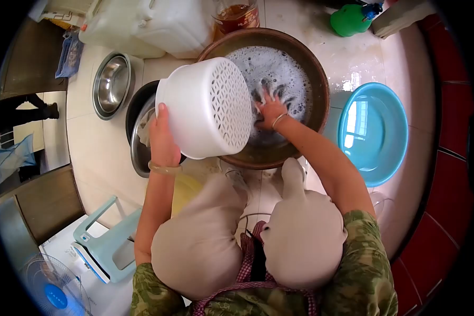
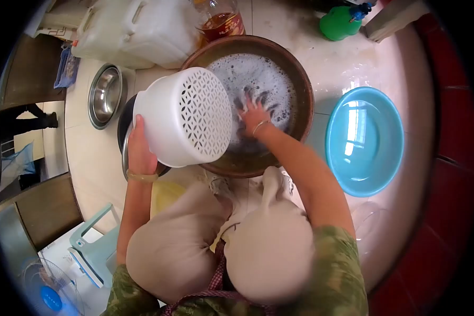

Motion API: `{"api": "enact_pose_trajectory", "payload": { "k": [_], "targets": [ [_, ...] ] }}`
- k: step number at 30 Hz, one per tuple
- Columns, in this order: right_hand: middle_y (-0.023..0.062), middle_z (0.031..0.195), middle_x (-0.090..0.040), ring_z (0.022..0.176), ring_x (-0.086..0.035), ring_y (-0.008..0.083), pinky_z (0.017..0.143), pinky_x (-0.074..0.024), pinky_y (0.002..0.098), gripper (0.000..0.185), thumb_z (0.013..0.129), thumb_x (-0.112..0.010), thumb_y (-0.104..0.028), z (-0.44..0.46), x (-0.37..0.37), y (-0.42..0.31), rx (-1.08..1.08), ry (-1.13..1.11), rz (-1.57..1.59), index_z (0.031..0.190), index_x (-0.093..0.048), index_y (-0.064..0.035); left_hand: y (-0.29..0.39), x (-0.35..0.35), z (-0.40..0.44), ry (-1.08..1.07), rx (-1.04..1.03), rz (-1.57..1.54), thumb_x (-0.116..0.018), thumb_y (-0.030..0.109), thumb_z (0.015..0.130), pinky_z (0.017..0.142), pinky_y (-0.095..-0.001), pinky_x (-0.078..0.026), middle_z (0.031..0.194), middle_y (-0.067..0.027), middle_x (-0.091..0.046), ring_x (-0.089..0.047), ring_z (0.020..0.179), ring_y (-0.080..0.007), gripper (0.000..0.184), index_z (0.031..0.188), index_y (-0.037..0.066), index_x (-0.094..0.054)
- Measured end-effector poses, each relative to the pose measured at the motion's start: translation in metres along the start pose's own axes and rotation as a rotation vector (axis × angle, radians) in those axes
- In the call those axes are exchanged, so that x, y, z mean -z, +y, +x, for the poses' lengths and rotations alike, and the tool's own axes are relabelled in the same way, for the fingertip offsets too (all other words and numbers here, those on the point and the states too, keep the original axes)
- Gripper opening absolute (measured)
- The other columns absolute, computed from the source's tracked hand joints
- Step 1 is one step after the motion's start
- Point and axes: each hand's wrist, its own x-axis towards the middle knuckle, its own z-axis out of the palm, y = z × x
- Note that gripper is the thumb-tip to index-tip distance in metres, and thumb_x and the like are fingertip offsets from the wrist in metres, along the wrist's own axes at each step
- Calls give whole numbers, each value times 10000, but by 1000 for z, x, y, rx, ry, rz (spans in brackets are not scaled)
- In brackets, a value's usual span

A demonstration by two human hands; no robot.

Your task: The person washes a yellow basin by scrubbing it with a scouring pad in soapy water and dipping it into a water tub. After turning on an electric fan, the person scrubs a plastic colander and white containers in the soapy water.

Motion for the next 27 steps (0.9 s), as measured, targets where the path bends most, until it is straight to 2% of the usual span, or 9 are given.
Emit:
{"api": "enact_pose_trajectory", "payload": {
  "k": [3, 6, 9, 12, 15, 18, 22, 25, 27],
  "targets": [
    [207, 1351, -507, 1189, -545, 354, 949, -476, 432, 943, 688, -747, -430, 57, -67, 9, 11, -365, -111, 1465, -310, -125, -8, 7, 9, -66, 27, -74, -409, 395, 1016, 985, -355, -425, 1280, -118, -553, -539, 1154, -215, 529, 1312, -40, -463],
    [180, 1260, -577, 1186, -550, 331, 955, -472, 435, 541, 798, -619, -237, 10, -24, -8, -9, -227, 115, 1299, -513, -60, -13, 5, 11, -23, 31, -155, -407, 385, 1018, 991, -353, -423, 1294, -110, -543, -537, 1158, -218, 522, 1325, -36, -451],
    [179, 1164, -628, 1065, -610, 348, 916, -489, 436, 392, 781, -629, -212, 9, -60, 6, 239, 185, 60, 1140, -620, -55, -22, 0, 15, 32, 46, -141, -405, 382, 1019, 1004, -352, -412, 1299, -107, -538, -530, 1165, -217, 518, 1327, -33, -448],
    [182, 1119, -638, 1035, -608, 358, 902, -495, 427, 317, 763, -643, -212, 21, -50, 30, -68, 142, 343, 1039, -655, -58, -38, 5, 23, 42, 70, -158, -410, 376, 1019, 1016, -352, -398, 1304, -105, -532, -520, 1172, -216, 513, 1329, -32, -445],
    [184, 1089, -640, 1019, -605, 355, 901, -495, 434, 342, 762, -650, -229, 4, -39, 50, -235, 443, 752, 1068, -646, -77, -48, 11, 26, -34, 108, -167, -409, 363, 1021, 1025, -350, -387, 1310, -104, -526, -513, 1177, -214, 502, 1329, -32, -444],
    [171, 1090, -634, 1033, -597, 353, 892, -500, 425, 369, 764, -658, -248, -27, -8, 58, -289, 440, 668, 1100, -640, -97, -43, 9, 22, 15, 61, -140, -405, 345, 1024, 1023, -351, -390, 1313, -107, -524, -511, 1181, -215, 488, 1327, -36, -442],
    [151, 1386, -458, 1251, -447, 378, 982, -429, 469, 521, 751, -675, -259, -53, 32, 42, -333, 76, 221, 1250, -576, -148, -21, 15, 14, -89, 32, -88, -398, 336, 1026, 1030, -360, -385, 1328, -108, -516, -499, 1204, -220, 488, 1349, -29, -422],
    [161, 1465, -351, 1316, -351, 406, 1060, -338, 494, 635, 759, -674, -251, -31, 16, 27, -96, 467, -12, 1361, -477, -197, -8, 15, 15, -104, 13, -176, -390, 340, 1027, 1044, -373, -378, 1350, -112, -503, -490, 1223, -229, 496, 1370, -18, -402],
    [137, 1522, -255, 1356, -296, 391, 1099, -266, 510, 714, 770, -668, -238, 7, 1, 17, 31, 409, 140, 1426, -388, -235, 6, 15, 13, -68, -3, -208, -376, 347, 1029, 1056, -384, -371, 1365, -119, -493, -484, 1235, -237, 501, 1382, -9, -391]
  ]
}}
